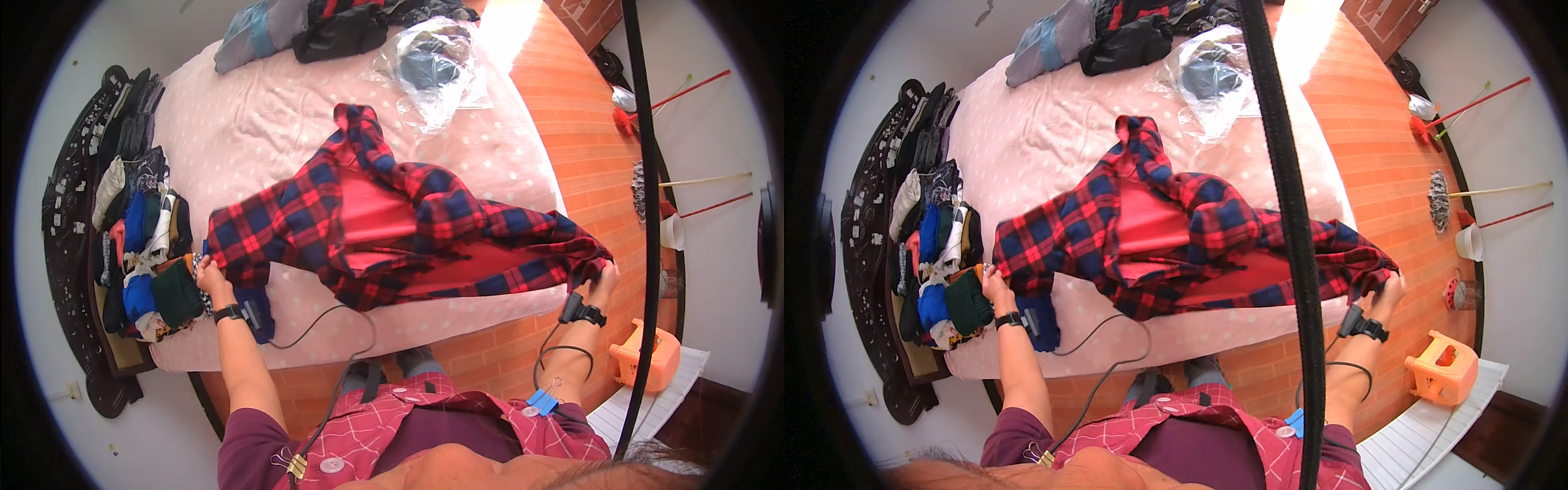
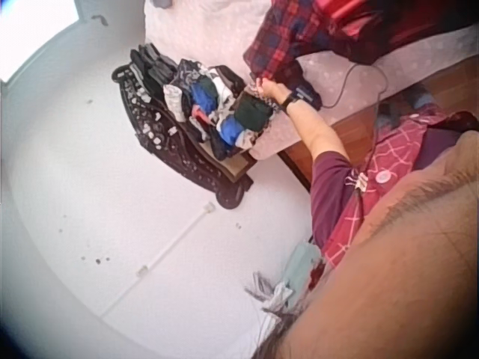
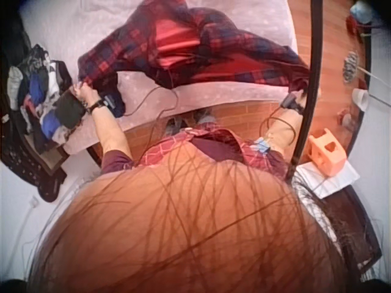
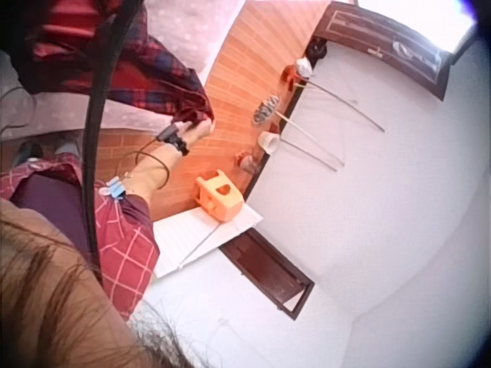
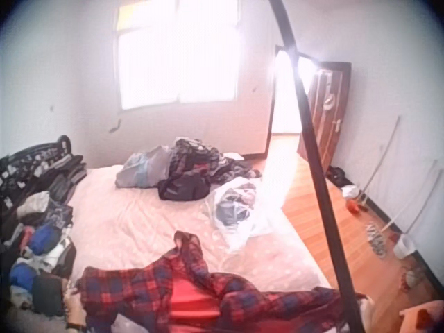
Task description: The person folds a plaid shirt by hand and places it on a stack of clothes, then takes a denim jacket and hangs it on a hanger.
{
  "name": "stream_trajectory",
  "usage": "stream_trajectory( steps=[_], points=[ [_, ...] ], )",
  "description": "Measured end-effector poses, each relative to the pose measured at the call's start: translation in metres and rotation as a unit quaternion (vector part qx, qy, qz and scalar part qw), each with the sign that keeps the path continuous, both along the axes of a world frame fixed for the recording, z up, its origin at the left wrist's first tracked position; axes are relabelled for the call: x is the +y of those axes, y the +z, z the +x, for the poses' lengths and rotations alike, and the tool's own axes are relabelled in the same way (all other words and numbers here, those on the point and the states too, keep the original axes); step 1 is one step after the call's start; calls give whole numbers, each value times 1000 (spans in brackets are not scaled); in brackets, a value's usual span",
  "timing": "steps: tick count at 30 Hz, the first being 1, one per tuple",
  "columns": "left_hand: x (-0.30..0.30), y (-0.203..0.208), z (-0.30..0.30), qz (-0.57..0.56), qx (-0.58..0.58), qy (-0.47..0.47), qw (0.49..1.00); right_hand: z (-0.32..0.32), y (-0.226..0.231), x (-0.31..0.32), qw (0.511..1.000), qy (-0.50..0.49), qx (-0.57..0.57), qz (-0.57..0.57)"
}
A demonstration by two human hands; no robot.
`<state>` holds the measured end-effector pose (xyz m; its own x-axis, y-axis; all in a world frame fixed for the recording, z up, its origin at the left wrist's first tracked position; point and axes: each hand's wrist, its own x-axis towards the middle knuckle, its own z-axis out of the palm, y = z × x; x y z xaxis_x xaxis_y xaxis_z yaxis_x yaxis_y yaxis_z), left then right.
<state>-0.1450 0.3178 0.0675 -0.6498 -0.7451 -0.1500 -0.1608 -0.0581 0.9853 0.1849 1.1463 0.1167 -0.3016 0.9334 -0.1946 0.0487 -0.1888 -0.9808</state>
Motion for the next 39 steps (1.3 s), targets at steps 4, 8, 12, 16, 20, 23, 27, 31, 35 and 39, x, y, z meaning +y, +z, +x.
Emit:
stream_trajectory(
  steps=[4, 8, 12, 16, 20, 23, 27, 31, 35, 39],
  points=[
    [-8, -25, 31, -4, -155, -29, 988, 21, -21, -15, 809, 255, -521, 92],
    [9, -36, 46, -87, -233, -77, 966, 11, -49, -83, 676, 448, -584, 28],
    [46, -13, 58, -237, -367, -215, 874, -44, -46, -166, 654, 468, -532, 268],
    [144, -23, 100, -357, -267, -361, 819, -128, -46, -231, 747, 378, -402, 371],
    [260, -67, 141, -203, -223, -389, 870, -193, -83, -280, 753, 372, -484, 246],
    [305, -90, 144, -204, -301, -283, 888, -204, -105, -289, 753, 391, -510, 141],
    [256, -66, 131, -182, -185, -434, 863, -175, -73, -238, 873, 365, -266, 184],
    [156, -4, 140, -37, -247, -687, 682, -123, -3, -146, 841, 496, -113, -183],
    [118, 5, 162, -23, -507, -740, 441, -91, -4, -123, 666, 539, -514, -32],
    [115, -41, 122, -286, -291, -811, 420, -83, -45, -157, 774, 446, -399, 208]
  ],
)
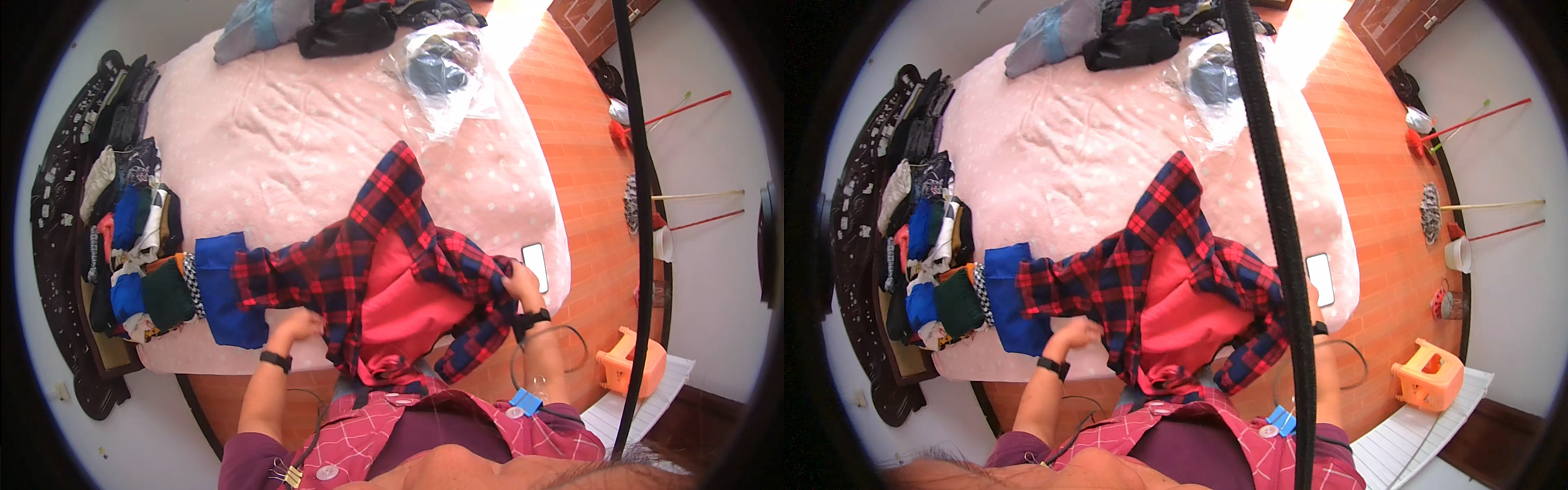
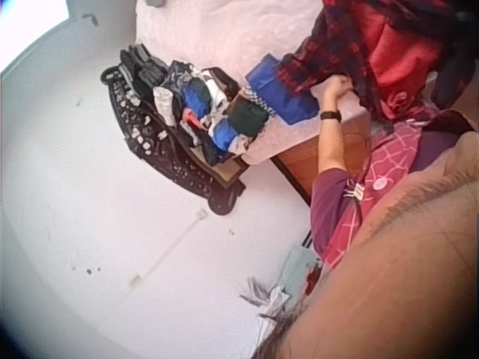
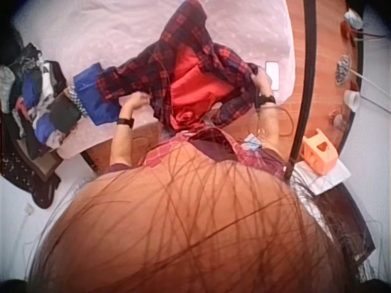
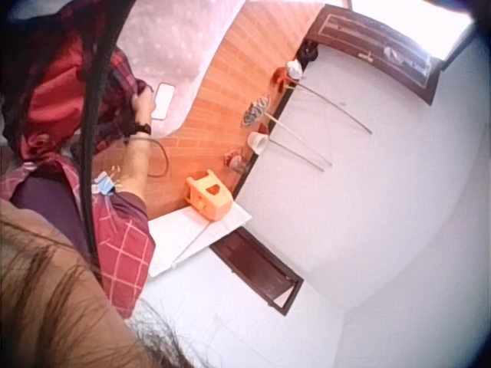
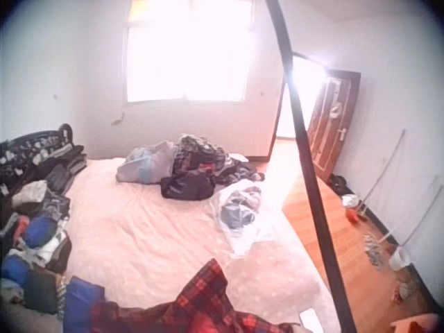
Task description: The person folds a plaid shirt by hand and places it on a stack of clothes, then takes a denim jacket and hangs it on a hanger.
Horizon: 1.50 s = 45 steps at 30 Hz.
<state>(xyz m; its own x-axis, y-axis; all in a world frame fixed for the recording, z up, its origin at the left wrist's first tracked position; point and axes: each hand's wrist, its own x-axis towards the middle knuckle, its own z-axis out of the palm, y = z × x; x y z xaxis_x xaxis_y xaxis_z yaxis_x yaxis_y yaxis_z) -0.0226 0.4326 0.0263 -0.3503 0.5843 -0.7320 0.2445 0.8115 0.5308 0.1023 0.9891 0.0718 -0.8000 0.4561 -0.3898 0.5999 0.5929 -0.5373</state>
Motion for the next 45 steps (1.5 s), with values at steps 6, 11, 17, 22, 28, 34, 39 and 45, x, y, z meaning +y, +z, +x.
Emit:
stream_trajectory(
  steps=[6, 11, 17, 22, 28, 34, 39, 45],
  points=[
    [54, -53, -99, 179, 436, 271, 839, -75, -48, -68, 972, 153, 118, 133],
    [82, -70, -133, 50, 399, 229, 886, -100, -90, -98, 938, 254, 76, 225],
    [64, -54, -114, 73, 328, 247, 909, -81, -110, -75, 970, 185, 76, 137],
    [26, 68, -97, 167, 364, 255, 880, -57, 25, -58, 956, -80, 252, -126],
    [-7, 244, -59, 268, 486, 264, 789, -2, 212, -122, 713, -292, 399, -497],
    [-41, 361, -24, 323, 591, 156, 723, 10, 325, -153, 884, 330, 319, 86],
    [-111, 406, 31, 380, 741, 168, 527, 96, 406, -169, 759, 67, 616, 199],
    [-111, 312, -77, 204, 759, 222, 577, 41, 315, -217, 686, 543, 423, 236]
  ],
)
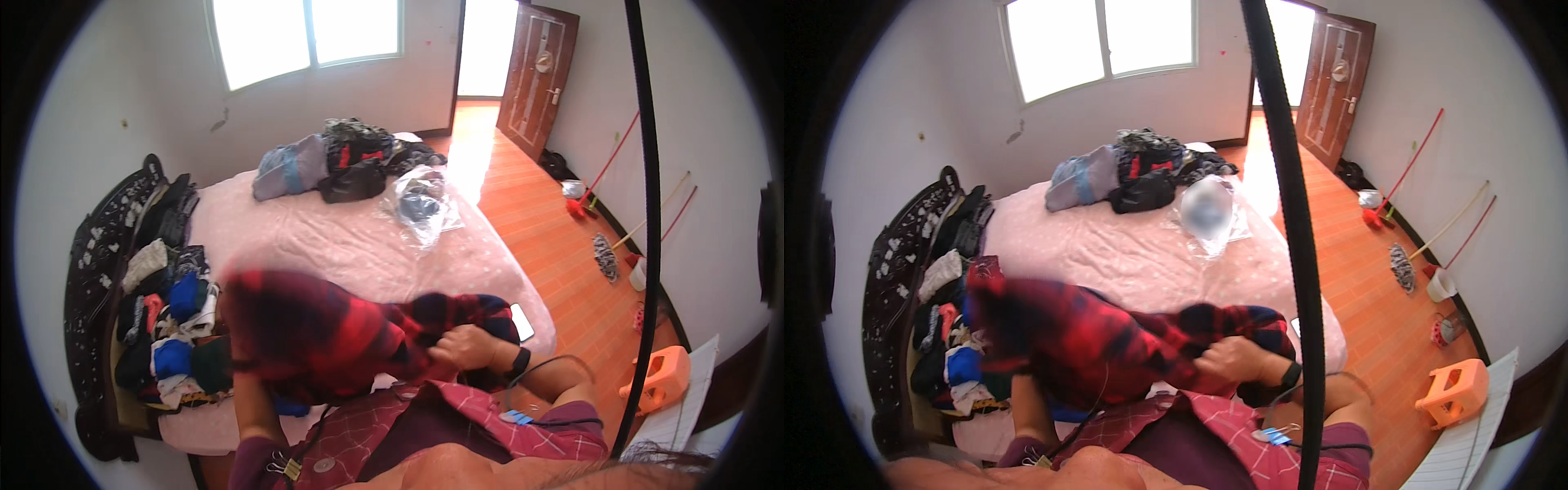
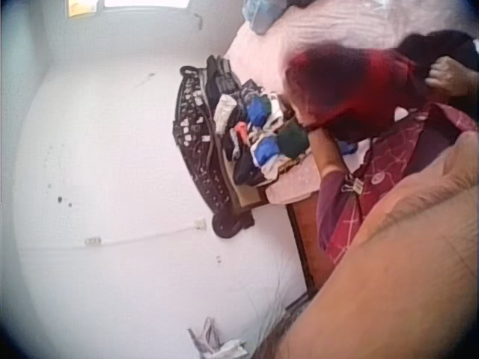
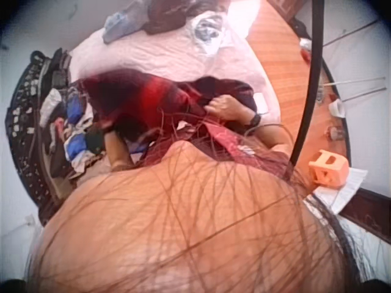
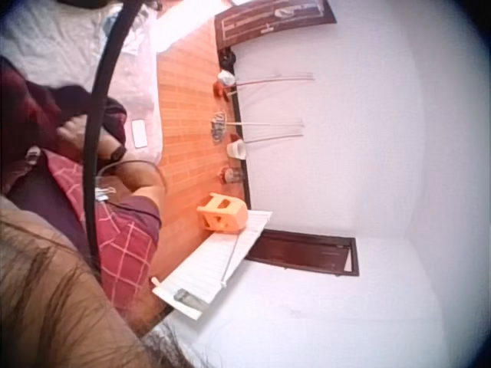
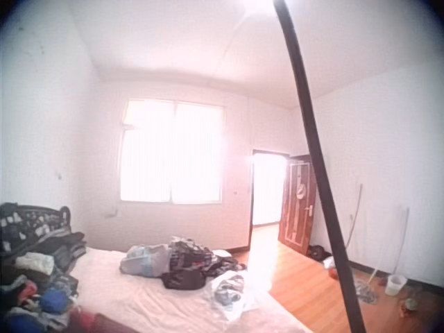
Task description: The person folds a plaid shirt by hand and places it on a stack of clothes, then takes a denim jacket and hangs it on a hanger.
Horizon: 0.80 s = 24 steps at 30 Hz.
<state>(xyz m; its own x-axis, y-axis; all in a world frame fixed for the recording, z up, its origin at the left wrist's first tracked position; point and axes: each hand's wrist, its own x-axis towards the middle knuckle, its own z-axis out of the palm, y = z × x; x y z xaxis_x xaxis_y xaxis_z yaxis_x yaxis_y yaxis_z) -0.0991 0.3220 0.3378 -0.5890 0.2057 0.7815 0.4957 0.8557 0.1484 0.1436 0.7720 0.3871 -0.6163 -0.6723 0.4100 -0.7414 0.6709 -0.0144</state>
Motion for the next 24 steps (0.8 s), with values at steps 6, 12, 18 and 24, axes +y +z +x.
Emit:
stream_trajectory(
  steps=[6, 12, 18, 24],
  points=[
    [22, -20, -19, -13, -53, -87, 995, -37, -16, 79, 908, -352, 184, -135],
    [38, 102, -9, 36, 14, -161, 986, -37, 67, 69, 849, -434, 213, -214],
    [36, 160, 3, -56, -12, -123, 991, -33, 53, 55, 900, -397, 124, -133],
    [78, 140, -24, -59, -196, -112, 972, -74, 37, 78, 844, -521, 2, -128]
  ],
)
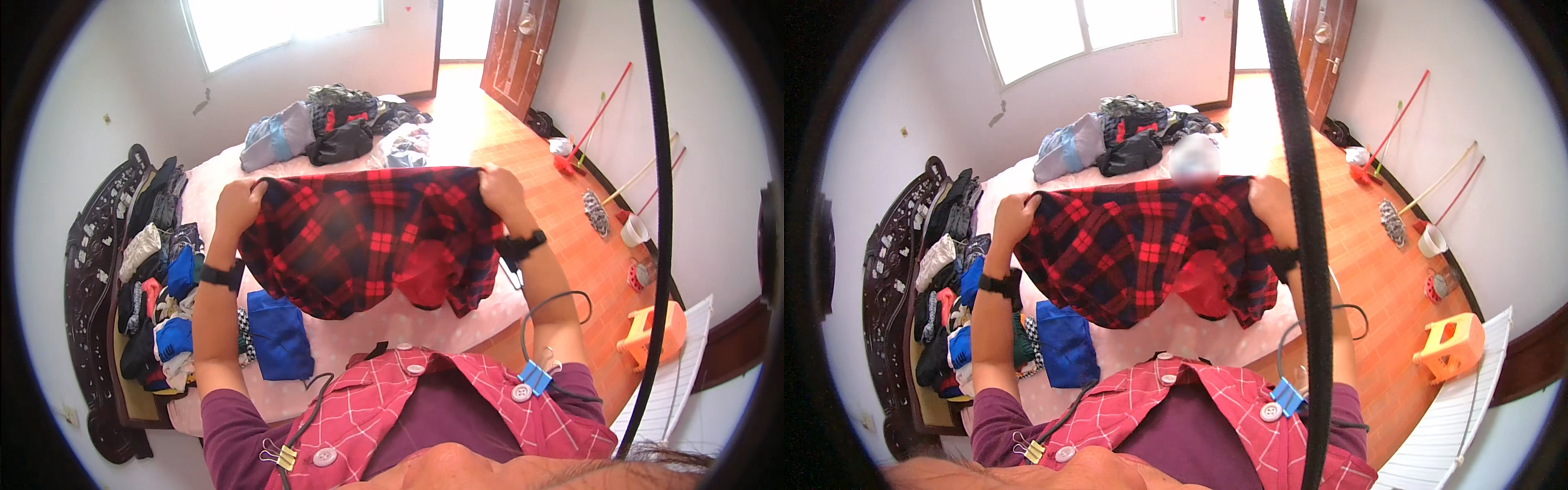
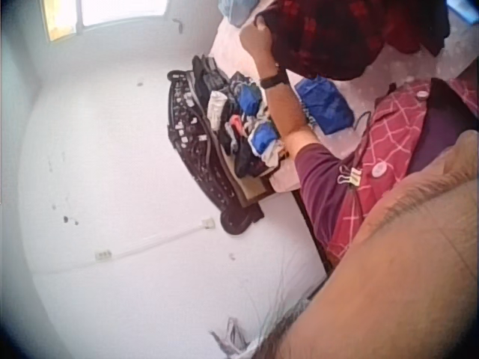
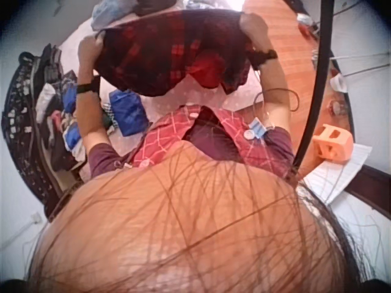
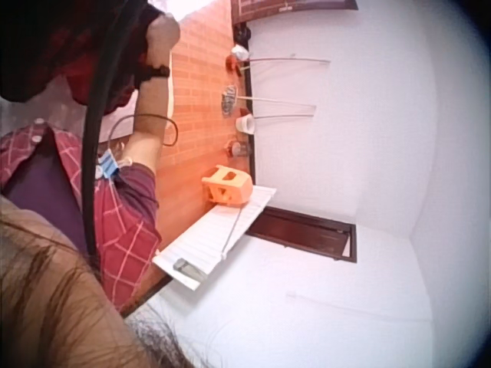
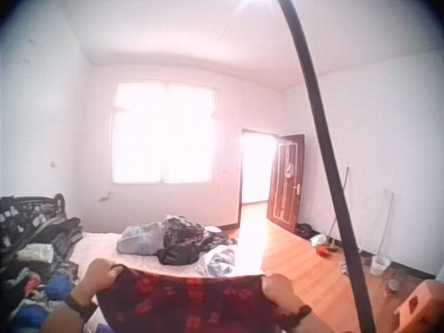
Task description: The person folds a plaid shirt by hand and places it on a stack of clothes, then takes a denim jacket and hangs it on a hanger.
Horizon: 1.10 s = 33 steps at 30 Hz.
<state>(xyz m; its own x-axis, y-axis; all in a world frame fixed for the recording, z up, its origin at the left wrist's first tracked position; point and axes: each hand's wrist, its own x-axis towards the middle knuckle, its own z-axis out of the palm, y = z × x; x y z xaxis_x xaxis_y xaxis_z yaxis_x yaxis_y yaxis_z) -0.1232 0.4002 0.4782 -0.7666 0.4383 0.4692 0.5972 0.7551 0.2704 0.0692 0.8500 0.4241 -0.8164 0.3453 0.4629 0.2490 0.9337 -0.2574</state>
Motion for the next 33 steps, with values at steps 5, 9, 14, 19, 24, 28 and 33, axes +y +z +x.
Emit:
stream_trajectory(
  steps=[5, 9, 14, 19, 24, 28, 33],
  points=[
    [46, -21, -15, 124, -75, -19, 989, -36, -6, -8, 997, -6, -44, -68],
    [66, -30, -14, 294, -212, -50, 931, -40, 15, -28, 971, 68, 55, -223],
    [114, -19, 26, 262, -128, -143, 946, -32, 53, -113, 832, 199, 57, -515],
    [151, 1, 77, 360, -266, -263, 855, -40, 66, -175, 740, 334, 145, -566],
    [133, 16, 94, 435, -360, -367, 739, -25, 75, -170, 658, 488, 86, -568],
    [127, 25, 109, 346, -311, -377, 801, -8, 92, -155, 802, 476, 113, -343],
    [136, 38, 127, 212, -209, -419, 858, -5, 106, -121, 869, 420, 202, -165]
  ],
)
